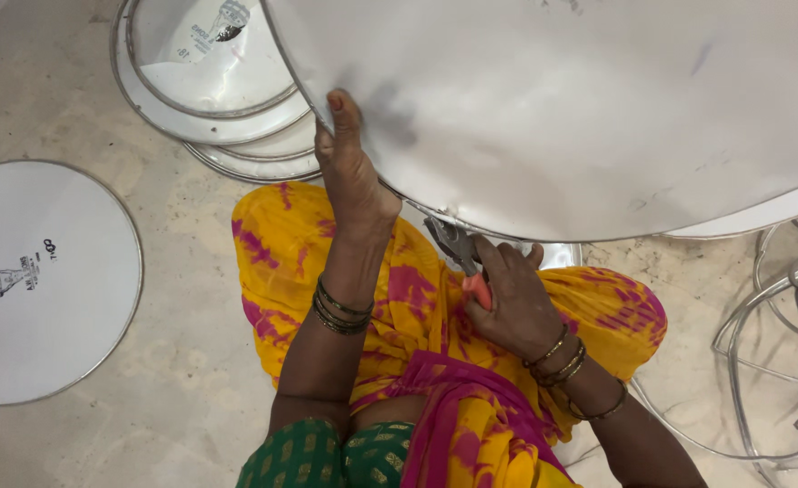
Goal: The person sits on the floor and fits metal rings onto circular white plates with pliers and a screwdriver. They use the pliers to press the ring onto the edges and the screwdriver to pry parts of the assembly into place.
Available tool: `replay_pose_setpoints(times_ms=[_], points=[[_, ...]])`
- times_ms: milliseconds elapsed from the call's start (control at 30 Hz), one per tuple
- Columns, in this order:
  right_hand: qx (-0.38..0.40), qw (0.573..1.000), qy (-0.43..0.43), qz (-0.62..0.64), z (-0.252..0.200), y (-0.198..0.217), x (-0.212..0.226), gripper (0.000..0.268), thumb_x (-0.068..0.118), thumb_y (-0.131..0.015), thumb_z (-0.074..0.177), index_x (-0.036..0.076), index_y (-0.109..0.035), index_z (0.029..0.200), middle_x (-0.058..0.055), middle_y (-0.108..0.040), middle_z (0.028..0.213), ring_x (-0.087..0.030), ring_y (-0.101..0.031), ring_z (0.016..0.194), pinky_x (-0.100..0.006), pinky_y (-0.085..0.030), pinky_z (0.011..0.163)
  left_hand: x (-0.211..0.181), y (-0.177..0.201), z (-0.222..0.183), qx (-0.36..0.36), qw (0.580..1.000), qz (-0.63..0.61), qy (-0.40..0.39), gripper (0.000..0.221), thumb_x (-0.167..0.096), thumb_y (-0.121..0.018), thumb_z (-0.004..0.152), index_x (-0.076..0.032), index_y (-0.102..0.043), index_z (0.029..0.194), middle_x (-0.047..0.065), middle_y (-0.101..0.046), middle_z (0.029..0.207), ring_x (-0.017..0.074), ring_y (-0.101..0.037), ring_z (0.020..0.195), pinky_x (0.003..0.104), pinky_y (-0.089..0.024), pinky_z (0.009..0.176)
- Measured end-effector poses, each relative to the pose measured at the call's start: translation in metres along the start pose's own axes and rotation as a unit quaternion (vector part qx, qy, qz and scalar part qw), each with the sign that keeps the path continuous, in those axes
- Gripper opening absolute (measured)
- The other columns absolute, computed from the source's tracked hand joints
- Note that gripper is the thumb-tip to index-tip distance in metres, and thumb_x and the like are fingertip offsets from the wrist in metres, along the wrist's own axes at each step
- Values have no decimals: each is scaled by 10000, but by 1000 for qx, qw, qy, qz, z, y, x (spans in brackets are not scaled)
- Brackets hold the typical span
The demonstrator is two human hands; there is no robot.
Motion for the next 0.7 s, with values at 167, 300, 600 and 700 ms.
replay_pose_setpoints(times_ms=[167, 300, 600, 700], points=[[-76, 995, 26, -57, 4, 14, 15, 688, 179, -706, 801, 10, -465, 1423, -163, -528, 949, -335, -530, 887, -488, -368, 884, 5, 1, 6, -39, 992, -98, 62, 493, -448, -659, 933, -91, -545, 1254, 27, -605, 1116, 168, -630, 1058, 405, -563, 970], [-41, 989, 4, -139, 7, -1, 21, 639, 219, -753, 769, 136, -531, 1362, -142, -560, 916, -318, -556, 839, -534, -392, 838, 31, 3, 12, -18, 953, -248, 171, 503, -409, -631, 1043, -25, -541, 1356, 106, -620, 1244, 250, -630, 1139, 427, -543, 1020], [11, 999, -27, -31, 0, -21, -15, 778, 187, -734, 742, 110, -467, 1469, -116, -596, 880, -284, -600, 845, -492, -429, 927, 65, 51, 23, -158, 929, -284, 179, 459, -327, -659, 968, -15, -571, 1293, 98, -663, 1227, 239, -651, 1125, 433, -556, 1033], [6, 990, -128, 60, -9, -6, -49, 884, 217, -748, 714, 127, -403, 1522, -93, -647, 1034, -224, -645, 807, -414, -518, 799, 65, 54, 25, -154, 931, -277, 183, 462, -322, -663, 969, -10, -580, 1298, 97, -671, 1225, 242, -655, 1134, 425, -552, 1041]])
Point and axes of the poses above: each hand's wrist, its own z-axis towards the middle knuckle, its own y-axis out of the back of the hand, x = y × z, the point moved 7 cm from there along z, towards the middle knuckle
